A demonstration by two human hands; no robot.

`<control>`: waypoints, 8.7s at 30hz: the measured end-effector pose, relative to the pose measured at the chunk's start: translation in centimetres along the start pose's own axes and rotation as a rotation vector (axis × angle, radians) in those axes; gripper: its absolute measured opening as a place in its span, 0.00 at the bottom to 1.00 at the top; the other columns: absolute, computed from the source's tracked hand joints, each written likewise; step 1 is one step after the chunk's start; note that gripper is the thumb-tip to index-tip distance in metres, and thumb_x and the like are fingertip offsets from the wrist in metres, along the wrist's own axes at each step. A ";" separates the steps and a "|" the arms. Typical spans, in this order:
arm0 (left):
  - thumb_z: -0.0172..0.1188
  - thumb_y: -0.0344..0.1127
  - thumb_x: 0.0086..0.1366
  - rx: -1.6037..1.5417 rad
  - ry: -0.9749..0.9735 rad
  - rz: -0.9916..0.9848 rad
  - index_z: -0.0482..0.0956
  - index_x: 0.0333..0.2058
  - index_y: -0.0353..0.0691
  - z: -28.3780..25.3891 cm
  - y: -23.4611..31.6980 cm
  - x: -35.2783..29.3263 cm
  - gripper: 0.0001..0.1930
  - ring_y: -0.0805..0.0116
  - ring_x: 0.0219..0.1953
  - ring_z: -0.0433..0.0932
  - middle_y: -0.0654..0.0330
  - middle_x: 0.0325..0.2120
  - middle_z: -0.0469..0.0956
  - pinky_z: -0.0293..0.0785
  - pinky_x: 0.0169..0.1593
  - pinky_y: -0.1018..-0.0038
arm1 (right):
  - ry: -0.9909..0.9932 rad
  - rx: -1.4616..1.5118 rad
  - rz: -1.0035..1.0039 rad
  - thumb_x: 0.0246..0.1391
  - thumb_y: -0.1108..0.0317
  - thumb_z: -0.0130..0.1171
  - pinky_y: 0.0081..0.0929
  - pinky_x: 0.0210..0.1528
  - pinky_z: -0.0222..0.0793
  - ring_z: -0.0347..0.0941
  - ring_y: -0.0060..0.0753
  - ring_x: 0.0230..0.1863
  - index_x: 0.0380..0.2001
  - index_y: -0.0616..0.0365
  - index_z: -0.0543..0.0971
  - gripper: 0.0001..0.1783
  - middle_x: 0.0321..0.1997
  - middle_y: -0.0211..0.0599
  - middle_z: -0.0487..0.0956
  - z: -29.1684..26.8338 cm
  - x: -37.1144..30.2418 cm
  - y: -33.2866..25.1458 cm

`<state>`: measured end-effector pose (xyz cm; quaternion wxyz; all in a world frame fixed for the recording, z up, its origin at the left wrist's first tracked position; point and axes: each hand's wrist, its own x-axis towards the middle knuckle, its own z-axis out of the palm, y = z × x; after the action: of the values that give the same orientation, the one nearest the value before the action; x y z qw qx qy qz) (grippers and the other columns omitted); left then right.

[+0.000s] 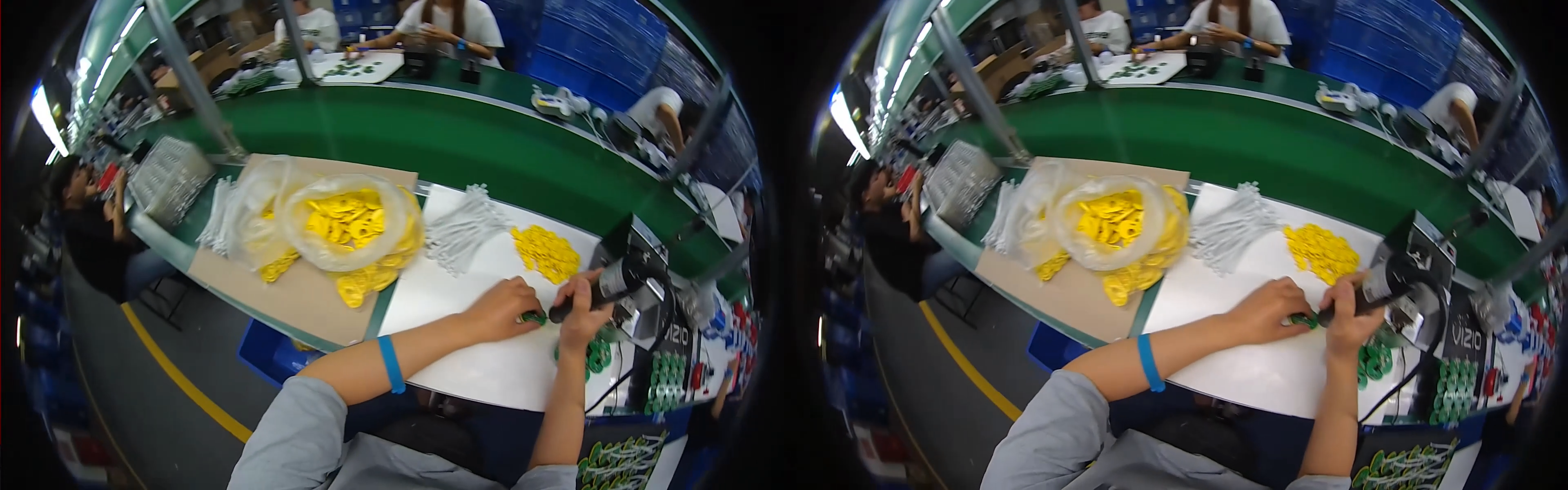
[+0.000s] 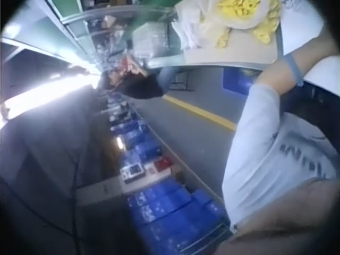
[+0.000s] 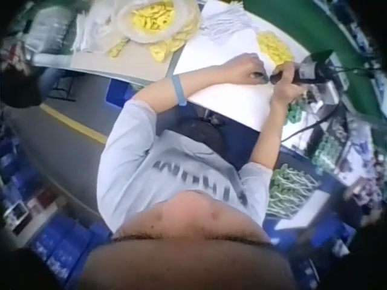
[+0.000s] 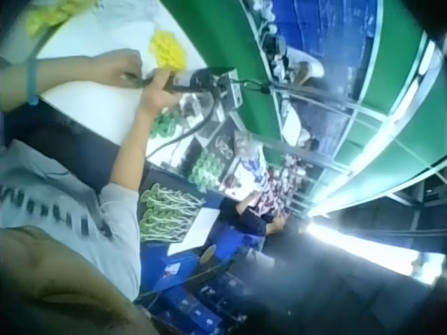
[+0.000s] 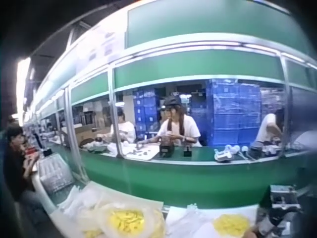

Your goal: The person assembles electronic components onto circular PCBs using an electric screwdriver.

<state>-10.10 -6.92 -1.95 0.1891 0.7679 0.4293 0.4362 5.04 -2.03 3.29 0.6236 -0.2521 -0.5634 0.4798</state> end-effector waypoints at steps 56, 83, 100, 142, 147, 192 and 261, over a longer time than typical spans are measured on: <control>0.74 0.40 0.54 -0.055 -0.080 -0.237 0.59 0.69 0.38 5.8 0.6 4.1 0.47 0.54 0.44 0.78 0.54 0.37 0.83 0.76 0.49 0.62 | 0.086 -0.008 -0.033 0.62 0.68 0.56 0.24 0.26 0.70 0.71 0.28 0.18 0.57 0.67 0.64 0.24 0.23 0.33 0.71 -4.8 2.2 -0.7; 0.74 0.39 0.55 -0.026 -0.096 -0.273 0.46 0.74 0.42 2.2 0.0 1.1 0.54 0.50 0.40 0.77 0.50 0.35 0.80 0.75 0.45 0.61 | 0.071 -0.037 -0.061 0.63 0.68 0.57 0.21 0.29 0.69 0.72 0.24 0.19 0.55 0.69 0.63 0.24 0.23 0.32 0.72 0.3 -0.1 0.9; 0.74 0.40 0.55 -0.042 -0.068 -0.250 0.50 0.73 0.41 2.8 -0.6 1.0 0.52 0.50 0.41 0.78 0.51 0.36 0.81 0.75 0.46 0.61 | 0.110 0.011 -0.065 0.61 0.72 0.57 0.20 0.31 0.70 0.73 0.22 0.21 0.54 0.69 0.64 0.22 0.22 0.31 0.74 0.1 -0.2 1.1; 0.76 0.43 0.48 -0.002 0.029 -0.227 0.76 0.44 0.35 -3.1 0.8 -4.8 0.28 0.45 0.42 0.76 0.46 0.36 0.77 0.74 0.46 0.57 | -0.096 0.055 -0.002 0.64 0.71 0.55 0.24 0.29 0.65 0.68 0.26 0.19 0.34 0.62 0.66 0.08 0.19 0.34 0.70 9.0 -3.9 -1.0; 0.76 0.43 0.49 0.007 0.020 -0.229 0.75 0.45 0.35 -3.7 1.3 -5.3 0.29 0.45 0.41 0.77 0.45 0.36 0.77 0.75 0.45 0.57 | -0.110 0.052 -0.015 0.65 0.70 0.54 0.24 0.29 0.66 0.68 0.26 0.20 0.32 0.61 0.67 0.09 0.19 0.35 0.71 9.2 -4.2 -1.4; 0.62 0.40 0.60 -0.134 0.028 -0.098 0.79 0.45 0.41 -5.3 -5.9 -15.4 0.15 0.48 0.52 0.76 0.48 0.48 0.79 0.70 0.55 0.59 | -0.483 -0.698 -0.109 0.60 0.73 0.61 0.28 0.47 0.72 0.76 0.30 0.47 0.45 0.59 0.78 0.10 0.48 0.35 0.79 26.6 -11.2 2.9; 0.64 0.25 0.65 -0.349 0.332 -0.368 0.76 0.62 0.45 -1.1 2.0 2.0 0.26 0.82 0.29 0.72 0.62 0.28 0.82 0.73 0.34 0.79 | -0.470 -0.972 0.023 0.55 0.79 0.58 0.38 0.34 0.78 0.83 0.50 0.31 0.33 0.61 0.73 0.05 0.30 0.48 0.82 0.0 1.4 -3.8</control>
<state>-9.50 -6.47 0.98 0.3214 0.5513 0.5050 0.5811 6.04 -2.36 7.17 0.2870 -0.4035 -0.8420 0.2140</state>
